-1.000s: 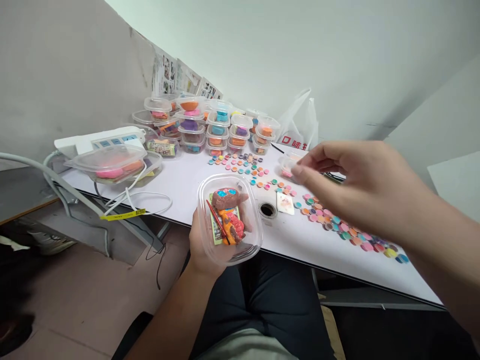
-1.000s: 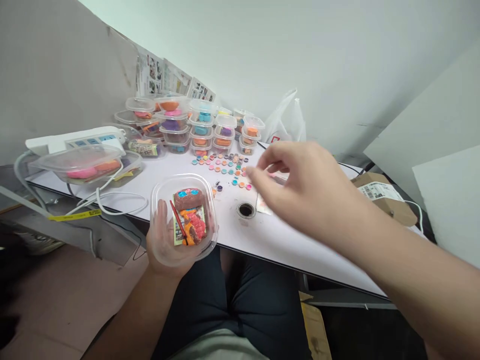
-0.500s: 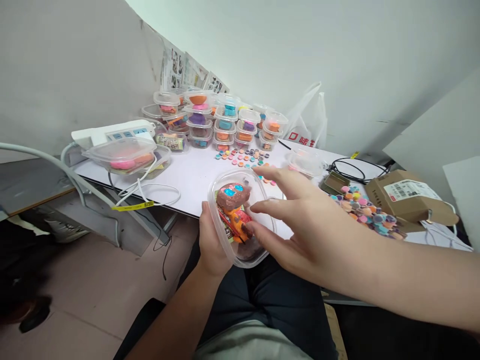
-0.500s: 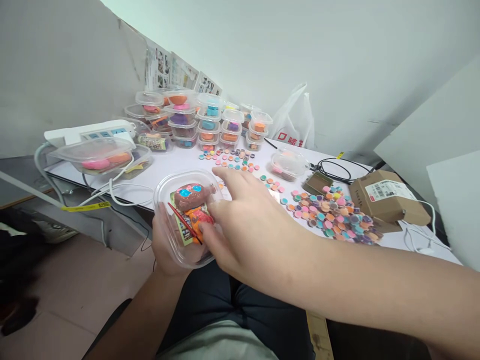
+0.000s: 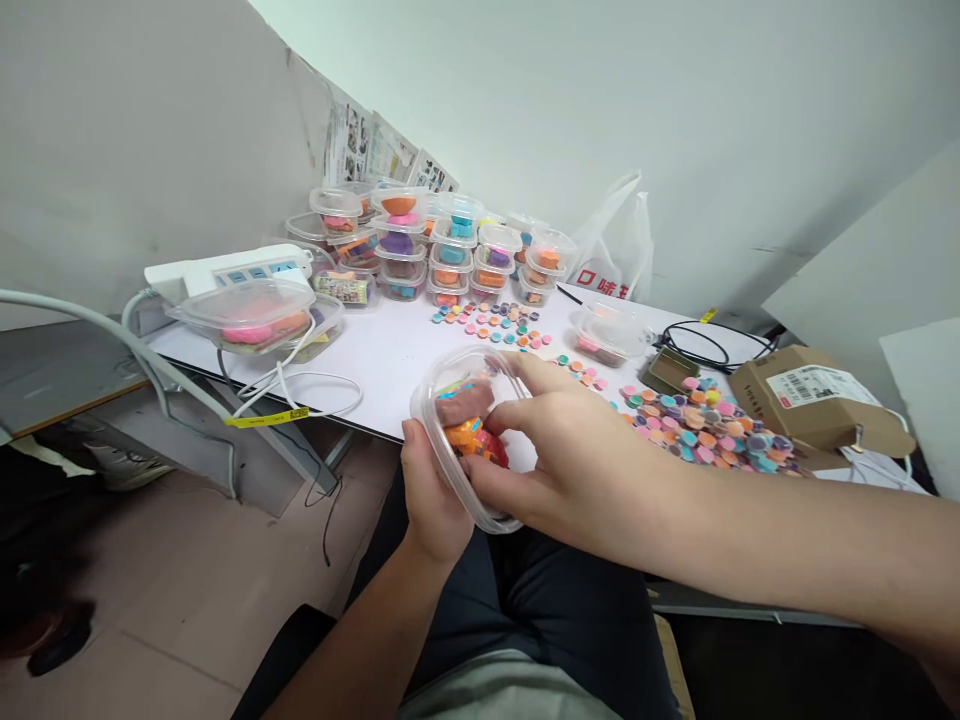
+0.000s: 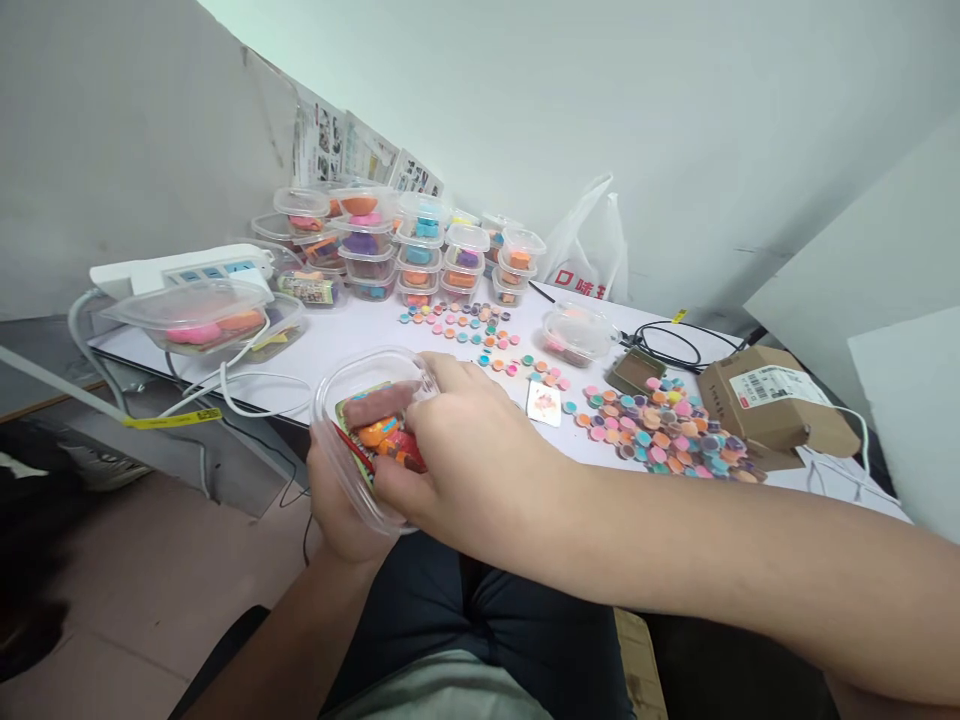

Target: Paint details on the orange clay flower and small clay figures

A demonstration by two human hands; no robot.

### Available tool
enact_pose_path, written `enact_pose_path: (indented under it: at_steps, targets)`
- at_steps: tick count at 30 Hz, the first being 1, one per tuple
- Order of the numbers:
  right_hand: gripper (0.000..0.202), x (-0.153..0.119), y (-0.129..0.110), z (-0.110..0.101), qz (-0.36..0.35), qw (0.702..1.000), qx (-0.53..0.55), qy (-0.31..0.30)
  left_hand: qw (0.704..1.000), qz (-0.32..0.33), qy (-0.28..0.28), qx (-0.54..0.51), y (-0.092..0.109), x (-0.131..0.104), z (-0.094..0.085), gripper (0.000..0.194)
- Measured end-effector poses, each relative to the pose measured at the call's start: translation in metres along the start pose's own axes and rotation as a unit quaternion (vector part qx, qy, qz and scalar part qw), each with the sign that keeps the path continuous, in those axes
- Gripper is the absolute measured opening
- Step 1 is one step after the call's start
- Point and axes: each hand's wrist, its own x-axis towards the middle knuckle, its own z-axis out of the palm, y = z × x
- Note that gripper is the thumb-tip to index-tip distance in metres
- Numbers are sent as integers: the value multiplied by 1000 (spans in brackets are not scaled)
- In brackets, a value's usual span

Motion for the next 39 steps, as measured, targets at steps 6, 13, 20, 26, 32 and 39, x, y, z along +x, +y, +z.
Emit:
enact_pose_path:
  at_steps: [6, 13, 20, 26, 32, 39]
  targets:
    - [19, -3, 8, -20, 17, 992, 33, 117, 999, 41, -13, -29, 1, 13, 3, 46]
    - [27, -4, 81, -48, 238, 968, -46, 65, 999, 39, -1, -21, 5, 18, -9, 45]
    - [37, -3, 140, -8, 341, 924, -129, -113, 999, 22, -24, -21, -5, 17, -6, 45]
    - [36, 3, 148, 6, 365, 910, -141, -137, 1000, 9, -15, -25, -4, 9, -5, 45]
    - [36, 11, 144, 11, 349, 914, -153, -140, 1000, 10, 20, -9, 4, 10, -12, 46]
    - [38, 36, 129, 22, 297, 931, -173, -123, 999, 17, 44, 10, 4, 16, -14, 47]
